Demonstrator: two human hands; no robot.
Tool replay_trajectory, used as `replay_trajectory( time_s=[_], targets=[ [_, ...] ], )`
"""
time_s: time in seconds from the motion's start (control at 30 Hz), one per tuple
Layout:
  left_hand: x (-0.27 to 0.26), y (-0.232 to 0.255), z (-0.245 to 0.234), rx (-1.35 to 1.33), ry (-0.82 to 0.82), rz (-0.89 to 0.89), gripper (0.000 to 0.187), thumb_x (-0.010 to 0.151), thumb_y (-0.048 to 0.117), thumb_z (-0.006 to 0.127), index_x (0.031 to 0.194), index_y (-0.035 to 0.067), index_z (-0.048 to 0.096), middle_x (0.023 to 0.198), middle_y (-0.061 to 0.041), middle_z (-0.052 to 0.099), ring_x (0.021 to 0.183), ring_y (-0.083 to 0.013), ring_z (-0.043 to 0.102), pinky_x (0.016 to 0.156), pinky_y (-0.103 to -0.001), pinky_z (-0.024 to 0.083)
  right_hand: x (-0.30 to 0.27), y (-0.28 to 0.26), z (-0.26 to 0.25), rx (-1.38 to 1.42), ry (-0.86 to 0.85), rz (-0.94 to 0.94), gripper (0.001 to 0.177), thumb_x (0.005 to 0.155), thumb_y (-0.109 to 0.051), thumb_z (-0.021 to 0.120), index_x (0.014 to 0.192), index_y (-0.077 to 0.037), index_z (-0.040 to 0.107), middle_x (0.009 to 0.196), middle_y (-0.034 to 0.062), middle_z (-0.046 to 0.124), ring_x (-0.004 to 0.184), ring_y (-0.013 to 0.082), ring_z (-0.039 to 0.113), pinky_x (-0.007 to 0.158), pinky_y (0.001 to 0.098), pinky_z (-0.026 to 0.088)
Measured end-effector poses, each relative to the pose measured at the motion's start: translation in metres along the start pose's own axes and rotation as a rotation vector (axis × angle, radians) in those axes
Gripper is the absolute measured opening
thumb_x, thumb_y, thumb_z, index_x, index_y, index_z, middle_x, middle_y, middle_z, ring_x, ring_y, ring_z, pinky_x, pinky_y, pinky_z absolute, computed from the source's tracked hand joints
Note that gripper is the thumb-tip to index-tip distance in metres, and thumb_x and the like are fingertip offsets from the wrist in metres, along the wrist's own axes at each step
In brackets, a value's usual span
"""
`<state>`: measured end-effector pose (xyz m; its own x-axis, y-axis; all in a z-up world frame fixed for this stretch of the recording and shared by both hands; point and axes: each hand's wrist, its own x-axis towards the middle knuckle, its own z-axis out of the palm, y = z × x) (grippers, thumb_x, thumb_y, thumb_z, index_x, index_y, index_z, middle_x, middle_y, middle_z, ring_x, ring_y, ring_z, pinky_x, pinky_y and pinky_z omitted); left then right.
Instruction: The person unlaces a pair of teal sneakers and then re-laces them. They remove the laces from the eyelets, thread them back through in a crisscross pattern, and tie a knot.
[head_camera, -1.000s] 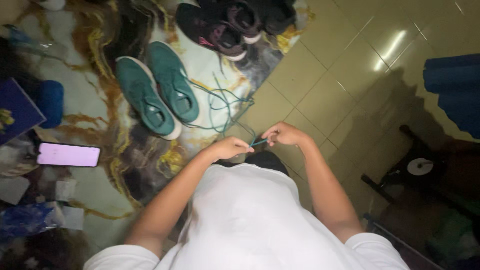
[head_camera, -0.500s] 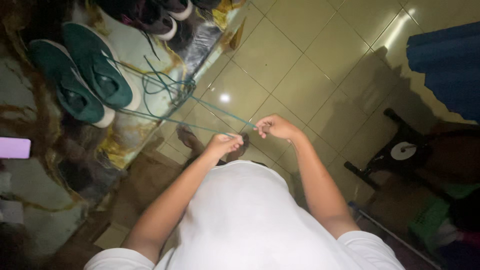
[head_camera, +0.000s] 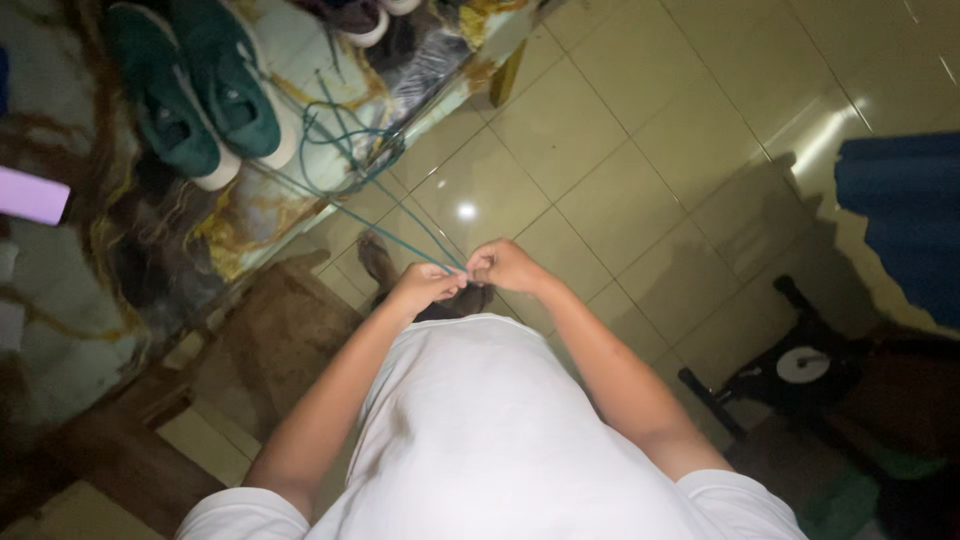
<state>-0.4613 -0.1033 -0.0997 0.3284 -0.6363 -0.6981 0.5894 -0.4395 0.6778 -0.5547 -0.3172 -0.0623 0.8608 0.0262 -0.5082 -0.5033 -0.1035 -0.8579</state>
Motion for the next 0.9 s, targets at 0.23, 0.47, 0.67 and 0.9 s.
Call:
replay_trajectory(
  time_s=[0.23,0.47,0.67,0.9],
  targets=[
    [-0.028,-0.021,-0.006,0.035,-0.040,-0.013,0.025,0.090,0.019,0.075,0.103,-0.002,0.078,0.094,-0.007,0.077,0.080,-0.0101,0.068,0.075,-0.025,0.057,-0.001,-0.017,0.015,-0.031,-0.273,0.075,0.012,0.083,-0.006,0.078,0.089,0.002,0.073,0.078,0.0094,0.076,0.070,0.0138,0.073,0.068,0.0288,0.057],
    [-0.041,-0.020,-0.009,0.074,0.003,-0.004,0.023,0.089,0.017,0.076,0.099,-0.003,0.078,0.091,-0.008,0.078,0.080,-0.0108,0.069,0.075,-0.024,0.057,0.001,-0.029,0.019,-0.036,-0.377,0.116,0.013,0.080,-0.007,0.080,0.088,0.002,0.075,0.079,0.0109,0.077,0.069,0.0166,0.075,0.067,0.0301,0.059],
    [-0.040,-0.020,-0.015,0.125,-0.032,0.017,0.025,0.089,0.018,0.076,0.096,-0.006,0.078,0.090,-0.008,0.079,0.078,-0.0111,0.069,0.073,-0.025,0.056,-0.001,-0.038,0.023,-0.042,-0.391,0.120,0.012,0.080,-0.007,0.080,0.086,0.003,0.075,0.078,0.0111,0.077,0.070,0.0171,0.075,0.068,0.0302,0.060],
    [-0.044,0.015,-0.083,0.267,-0.058,0.187,0.023,0.098,0.017,0.062,0.103,-0.002,0.075,0.093,-0.009,0.078,0.084,-0.0154,0.073,0.078,-0.029,0.059,0.003,-0.073,-0.012,0.137,-0.223,0.082,0.041,0.084,-0.003,0.068,0.125,-0.003,0.060,0.085,0.0112,0.074,0.078,0.0170,0.072,0.074,0.0309,0.059]
  ],
)
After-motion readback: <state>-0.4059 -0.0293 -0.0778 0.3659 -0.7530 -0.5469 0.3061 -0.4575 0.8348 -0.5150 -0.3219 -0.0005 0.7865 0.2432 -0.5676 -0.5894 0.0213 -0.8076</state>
